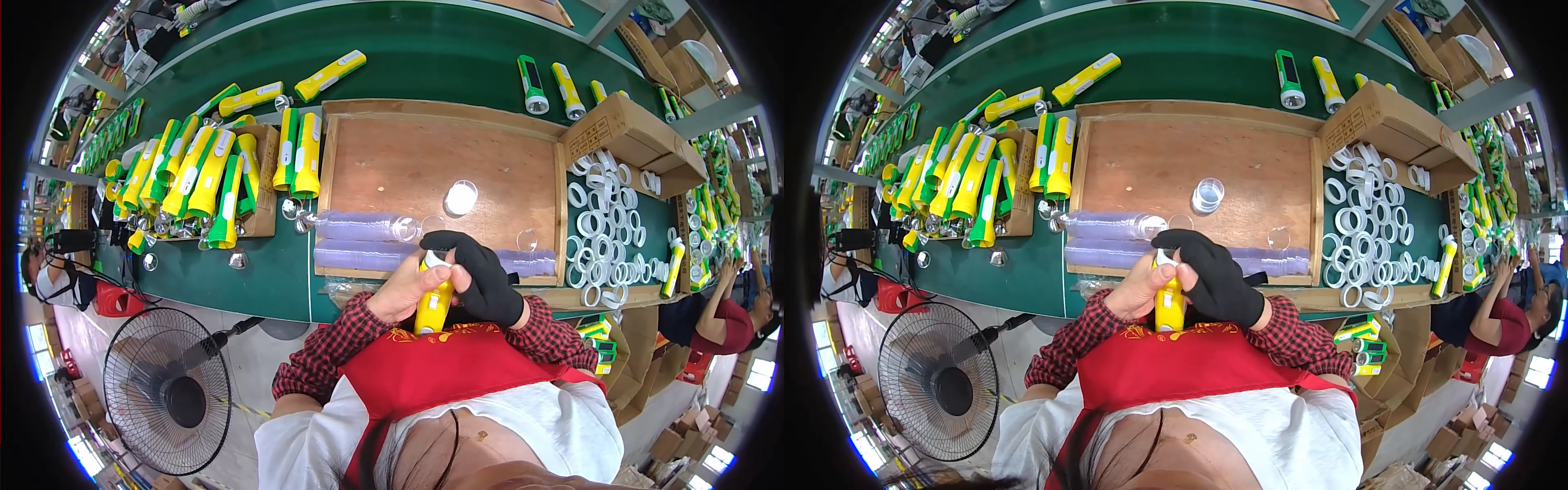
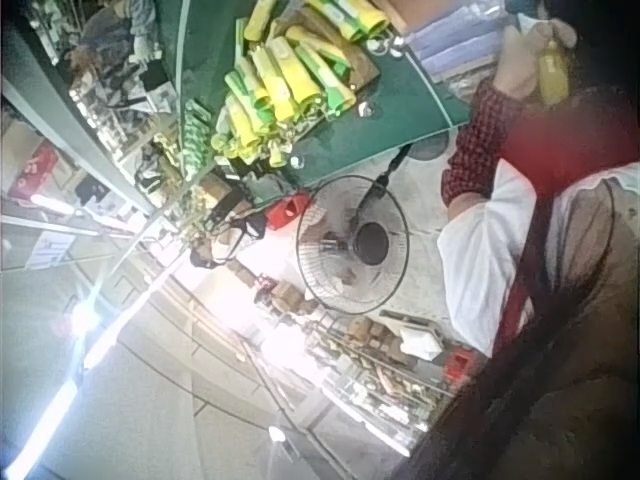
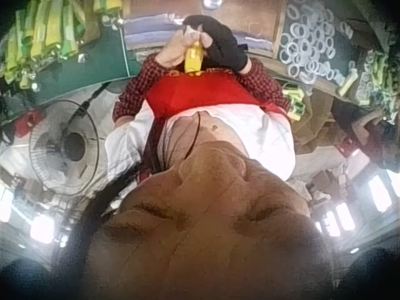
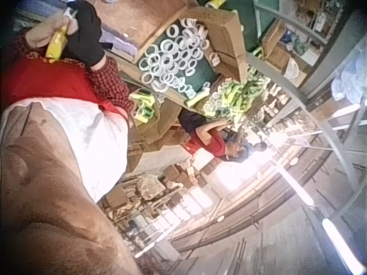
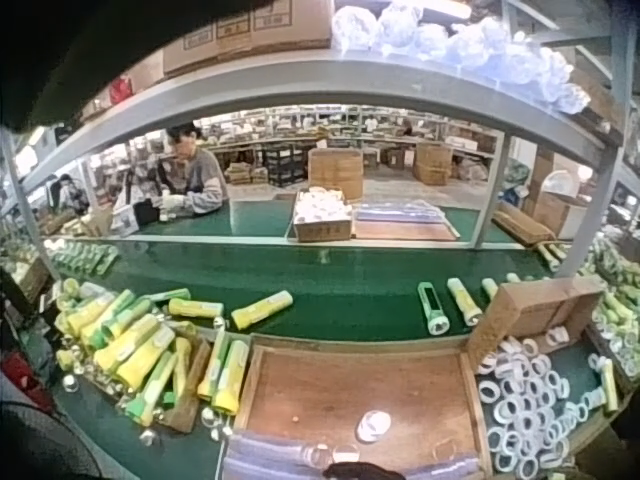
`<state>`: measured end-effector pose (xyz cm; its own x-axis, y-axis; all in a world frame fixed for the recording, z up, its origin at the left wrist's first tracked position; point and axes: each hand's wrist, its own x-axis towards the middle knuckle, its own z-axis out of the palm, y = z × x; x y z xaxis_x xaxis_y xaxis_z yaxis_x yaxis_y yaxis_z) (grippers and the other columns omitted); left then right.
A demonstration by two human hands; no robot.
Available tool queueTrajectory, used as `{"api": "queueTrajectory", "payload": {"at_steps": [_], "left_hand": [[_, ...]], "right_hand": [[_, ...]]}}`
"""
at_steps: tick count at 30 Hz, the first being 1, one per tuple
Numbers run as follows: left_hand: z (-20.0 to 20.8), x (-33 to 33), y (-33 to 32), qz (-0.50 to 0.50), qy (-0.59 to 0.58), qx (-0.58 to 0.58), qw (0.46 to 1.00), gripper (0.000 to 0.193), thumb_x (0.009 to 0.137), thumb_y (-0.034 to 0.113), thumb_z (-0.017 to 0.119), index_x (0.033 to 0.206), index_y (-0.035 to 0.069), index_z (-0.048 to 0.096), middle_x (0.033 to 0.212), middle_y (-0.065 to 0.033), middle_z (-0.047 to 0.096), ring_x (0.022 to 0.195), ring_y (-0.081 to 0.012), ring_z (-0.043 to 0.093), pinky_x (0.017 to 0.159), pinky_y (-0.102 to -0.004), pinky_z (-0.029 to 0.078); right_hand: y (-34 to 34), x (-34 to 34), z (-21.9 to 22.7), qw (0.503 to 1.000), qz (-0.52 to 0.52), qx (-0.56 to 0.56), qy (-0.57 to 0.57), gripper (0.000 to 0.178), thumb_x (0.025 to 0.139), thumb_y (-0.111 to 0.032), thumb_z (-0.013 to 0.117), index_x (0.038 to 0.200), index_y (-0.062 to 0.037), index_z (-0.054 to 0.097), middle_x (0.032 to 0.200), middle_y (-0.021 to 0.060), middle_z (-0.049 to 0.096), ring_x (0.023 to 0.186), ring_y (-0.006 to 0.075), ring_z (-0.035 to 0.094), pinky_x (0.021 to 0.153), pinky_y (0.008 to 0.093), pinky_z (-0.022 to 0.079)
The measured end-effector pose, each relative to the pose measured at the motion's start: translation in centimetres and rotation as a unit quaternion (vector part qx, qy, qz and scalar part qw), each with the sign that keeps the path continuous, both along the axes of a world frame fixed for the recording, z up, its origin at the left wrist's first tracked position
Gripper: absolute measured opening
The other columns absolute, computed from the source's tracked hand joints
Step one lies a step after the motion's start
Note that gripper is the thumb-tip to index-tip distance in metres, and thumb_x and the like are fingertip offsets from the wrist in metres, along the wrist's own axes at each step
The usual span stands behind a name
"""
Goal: Assemble flashlights by attaching internal components and lens covers to the main body on an assembly line.
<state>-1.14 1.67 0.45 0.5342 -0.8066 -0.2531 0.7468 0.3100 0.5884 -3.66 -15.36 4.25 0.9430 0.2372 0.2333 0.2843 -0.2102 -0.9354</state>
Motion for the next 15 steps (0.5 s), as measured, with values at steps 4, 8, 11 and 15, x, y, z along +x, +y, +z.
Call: {"api": "queueTrajectory", "payload": {"at_steps": [4,8,11,15], "left_hand": [[-1.2,-0.3,0.1,-0.025,-0.026,-0.001,0.999,0.075,0.085,0.068,0.051,0.122,0.003,0.048,0.107,-0.0071,0.059,0.097,-0.0162,0.061,0.079,-0.0300,0.053],[0.7,-0.4,-1.5,0.014,0.004,0.077,0.997,0.080,0.090,0.073,0.030,0.124,0.003,0.048,0.111,-0.0082,0.059,0.102,-0.0157,0.059,0.086,-0.0281,0.050],[0.1,0.2,-2.1,0.040,0.068,0.073,0.994,0.083,0.092,0.072,0.023,0.129,0.002,0.047,0.114,-0.0093,0.058,0.104,-0.0162,0.058,0.088,-0.0291,0.049],[0.4,1.1,-2.2,0.097,-0.424,0.282,0.855,0.060,0.083,0.033,0.073,0.122,-0.003,0.045,0.101,-0.0129,0.060,0.087,-0.0156,0.064,0.073,-0.0285,0.052]], "right_hand": [[-0.3,0.2,-0.3,0.993,0.038,-0.040,-0.100,0.021,0.090,-0.016,0.058,0.102,0.0000,0.055,0.114,0.0204,0.061,0.096,0.0386,0.062,0.081,0.0394,0.051],[-0.6,-0.4,-0.7,0.977,0.044,-0.159,-0.138,0.036,0.077,-0.018,0.076,0.100,-0.0012,0.054,0.114,0.0217,0.061,0.101,0.0387,0.062,0.083,0.0399,0.053],[-0.6,-0.2,-0.9,0.975,-0.016,-0.146,-0.166,0.034,0.078,-0.018,0.075,0.101,-0.0016,0.054,0.116,0.0201,0.062,0.100,0.0372,0.063,0.081,0.0382,0.053],[-2.1,2.3,0.6,0.982,-0.128,-0.116,-0.073,0.030,0.081,-0.014,0.070,0.103,-0.0006,0.056,0.117,0.0191,0.064,0.092,0.0329,0.067,0.077,0.0346,0.053]]}}
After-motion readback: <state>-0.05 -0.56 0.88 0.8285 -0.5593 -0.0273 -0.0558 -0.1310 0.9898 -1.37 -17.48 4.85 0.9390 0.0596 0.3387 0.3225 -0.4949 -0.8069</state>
